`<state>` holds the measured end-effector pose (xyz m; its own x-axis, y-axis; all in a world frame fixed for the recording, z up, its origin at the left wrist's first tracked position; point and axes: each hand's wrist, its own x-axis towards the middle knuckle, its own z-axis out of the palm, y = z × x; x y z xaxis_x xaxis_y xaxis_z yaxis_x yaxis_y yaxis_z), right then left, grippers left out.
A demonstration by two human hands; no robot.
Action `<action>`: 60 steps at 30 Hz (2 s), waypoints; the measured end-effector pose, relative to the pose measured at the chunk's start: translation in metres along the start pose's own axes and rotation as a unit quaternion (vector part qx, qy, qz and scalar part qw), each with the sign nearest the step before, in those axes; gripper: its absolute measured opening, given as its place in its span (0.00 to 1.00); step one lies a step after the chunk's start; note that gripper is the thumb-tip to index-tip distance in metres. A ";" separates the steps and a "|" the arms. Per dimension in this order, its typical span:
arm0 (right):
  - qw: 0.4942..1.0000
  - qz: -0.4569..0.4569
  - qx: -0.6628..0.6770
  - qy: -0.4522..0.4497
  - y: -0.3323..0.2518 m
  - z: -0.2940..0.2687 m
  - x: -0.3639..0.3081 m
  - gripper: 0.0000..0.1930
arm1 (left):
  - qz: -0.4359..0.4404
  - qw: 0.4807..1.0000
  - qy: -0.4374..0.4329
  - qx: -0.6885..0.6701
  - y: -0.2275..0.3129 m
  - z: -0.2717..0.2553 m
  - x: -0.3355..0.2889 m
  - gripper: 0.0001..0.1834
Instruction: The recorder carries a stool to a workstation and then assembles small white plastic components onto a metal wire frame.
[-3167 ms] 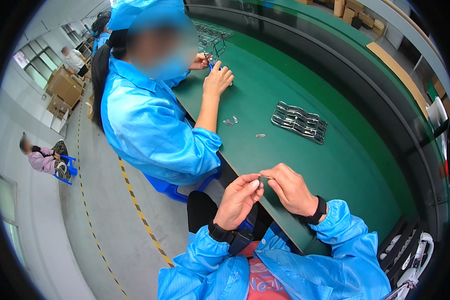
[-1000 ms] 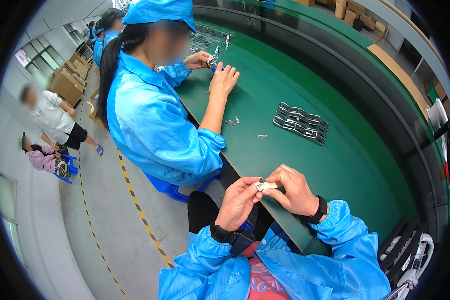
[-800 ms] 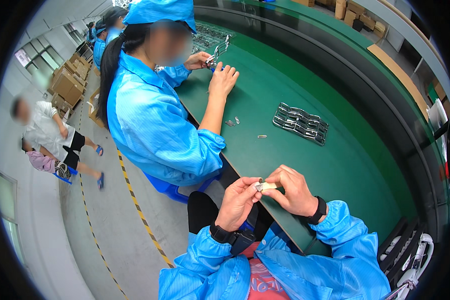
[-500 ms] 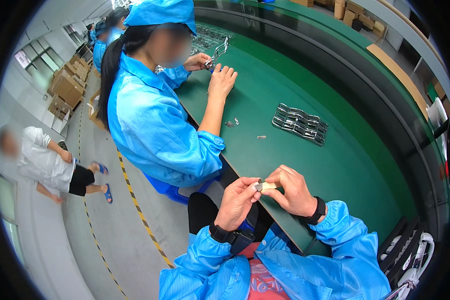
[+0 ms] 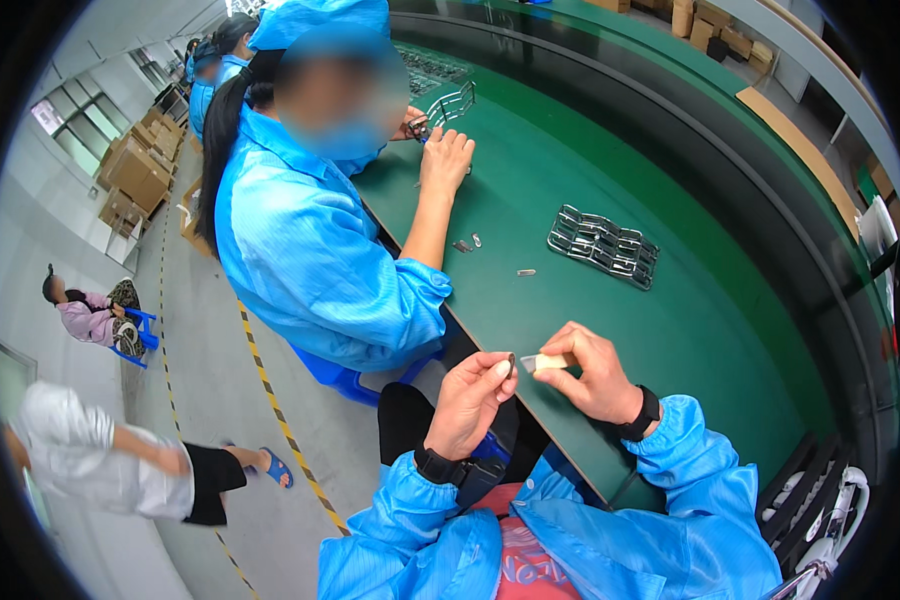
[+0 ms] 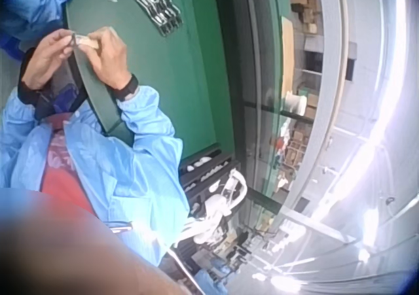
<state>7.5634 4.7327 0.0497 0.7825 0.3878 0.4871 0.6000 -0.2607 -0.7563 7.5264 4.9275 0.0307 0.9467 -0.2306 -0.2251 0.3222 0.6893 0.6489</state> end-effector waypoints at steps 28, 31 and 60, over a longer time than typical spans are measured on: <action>0.998 -0.029 -0.048 -0.012 -0.004 0.002 0.001 0.10 | -0.007 0.999 -0.028 0.019 -0.003 0.008 -0.001 0.08; 0.995 0.042 -0.048 0.071 0.006 -0.009 0.006 0.11 | -0.012 0.999 -0.048 0.022 -0.006 0.009 -0.007 0.08; 0.997 -0.031 -0.043 -0.058 0.003 -0.009 0.004 0.11 | -0.002 1.000 -0.020 -0.013 -0.009 0.014 0.001 0.10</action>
<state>7.5697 4.7261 0.0534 0.7223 0.5035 0.4741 0.6624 -0.3069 -0.6834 7.5251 4.9114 0.0353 0.9448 -0.2612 -0.1978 0.3267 0.7053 0.6292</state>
